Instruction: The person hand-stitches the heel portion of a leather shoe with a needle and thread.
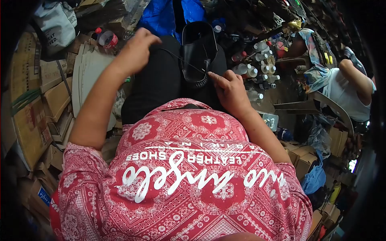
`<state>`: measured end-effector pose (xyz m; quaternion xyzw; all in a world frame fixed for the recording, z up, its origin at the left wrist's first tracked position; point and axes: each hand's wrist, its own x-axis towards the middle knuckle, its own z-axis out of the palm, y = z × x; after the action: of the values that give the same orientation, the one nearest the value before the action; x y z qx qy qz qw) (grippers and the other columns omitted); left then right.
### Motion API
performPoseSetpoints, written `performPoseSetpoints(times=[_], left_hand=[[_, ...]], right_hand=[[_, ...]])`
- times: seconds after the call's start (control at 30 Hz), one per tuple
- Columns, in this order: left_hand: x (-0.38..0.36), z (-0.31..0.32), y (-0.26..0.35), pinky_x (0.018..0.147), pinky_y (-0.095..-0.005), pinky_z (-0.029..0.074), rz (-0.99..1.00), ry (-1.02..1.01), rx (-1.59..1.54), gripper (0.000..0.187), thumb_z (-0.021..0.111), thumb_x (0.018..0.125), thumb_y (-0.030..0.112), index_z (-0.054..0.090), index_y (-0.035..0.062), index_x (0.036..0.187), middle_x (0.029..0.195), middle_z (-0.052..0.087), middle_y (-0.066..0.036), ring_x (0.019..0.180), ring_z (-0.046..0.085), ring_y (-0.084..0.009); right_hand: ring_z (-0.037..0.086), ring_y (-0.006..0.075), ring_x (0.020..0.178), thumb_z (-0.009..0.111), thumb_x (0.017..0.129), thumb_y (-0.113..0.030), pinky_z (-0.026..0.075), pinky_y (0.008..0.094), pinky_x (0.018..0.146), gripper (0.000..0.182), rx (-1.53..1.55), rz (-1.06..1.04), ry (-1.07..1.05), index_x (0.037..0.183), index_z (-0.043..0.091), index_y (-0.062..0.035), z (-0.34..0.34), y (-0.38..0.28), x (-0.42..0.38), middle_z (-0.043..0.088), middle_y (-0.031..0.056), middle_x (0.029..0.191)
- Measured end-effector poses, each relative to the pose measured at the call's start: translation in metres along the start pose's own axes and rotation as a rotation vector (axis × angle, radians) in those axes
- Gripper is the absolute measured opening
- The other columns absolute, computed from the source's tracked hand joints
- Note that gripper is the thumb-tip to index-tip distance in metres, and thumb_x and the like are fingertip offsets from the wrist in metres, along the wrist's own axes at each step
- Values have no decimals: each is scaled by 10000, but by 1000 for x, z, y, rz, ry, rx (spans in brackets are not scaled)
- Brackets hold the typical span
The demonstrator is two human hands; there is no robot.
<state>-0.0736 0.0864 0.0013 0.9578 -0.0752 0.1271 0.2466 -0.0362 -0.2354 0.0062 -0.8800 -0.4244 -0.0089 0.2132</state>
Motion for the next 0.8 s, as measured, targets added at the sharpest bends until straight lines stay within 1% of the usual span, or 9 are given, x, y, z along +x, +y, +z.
performPoseSetpoints(times=[0.17,0.2,0.23,0.3,0.37,0.43,0.5,0.7,0.8], left_hand=[[-18,21,77,721,-320,494,-22,-73,-335,362,567,729,-129,659,49,1030,893,543,-120,902,575,-255],[-19,30,80,728,-342,469,-69,-48,-351,224,637,734,-51,685,68,918,790,546,-79,849,567,-252],[-19,33,80,728,-342,469,-71,-46,-352,224,637,734,-51,685,68,918,790,546,-79,849,567,-252],[-14,37,76,731,-350,426,122,45,66,145,684,735,33,689,112,856,762,545,-45,793,556,-245],[-8,41,74,742,-349,388,116,95,107,115,713,728,98,681,146,826,762,543,-31,779,553,-233],[1,42,76,711,-345,403,128,102,-113,127,723,718,87,693,134,832,750,529,-38,776,544,-232],[8,51,72,678,-332,415,111,54,-306,153,724,725,72,723,146,859,734,502,-35,757,526,-212],[10,58,67,662,-324,422,69,-19,-369,222,718,744,55,750,188,919,717,466,-23,732,499,-187],[10,57,68,730,-357,434,13,-69,-351,153,707,753,126,751,222,862,740,528,-23,773,539,-222]], right_hand=[[549,224,781,633,795,-58,382,373,821,388,-60,-25,23,1164,645,-174,-1,-2,-2,520,49,806],[549,224,780,632,794,-58,380,382,830,392,-88,-36,30,1167,643,-176,-1,-3,-2,522,46,809],[549,224,780,632,794,-58,380,382,830,392,-88,-38,29,1167,643,-176,-1,-2,-2,522,46,809],[551,233,784,640,785,-48,408,359,792,381,-66,-21,27,1145,661,-172,-1,-2,-2,525,51,814],[560,222,793,636,793,-59,407,365,813,358,37,54,-38,1127,671,-181,-3,3,0,540,49,815],[569,212,802,632,800,-70,405,371,834,336,138,136,-100,1109,682,-191,-6,11,4,554,46,817],[583,201,829,640,795,-30,445,323,801,325,515,295,-183,1068,709,-192,-9,21,8,556,62,816],[563,182,872,608,814,15,460,284,798,323,582,224,-264,1042,721,-184,-9,48,25,554,44,868],[549,177,861,607,820,12,454,281,798,306,582,157,-303,1030,725,-176,-5,57,30,552,44,861]])
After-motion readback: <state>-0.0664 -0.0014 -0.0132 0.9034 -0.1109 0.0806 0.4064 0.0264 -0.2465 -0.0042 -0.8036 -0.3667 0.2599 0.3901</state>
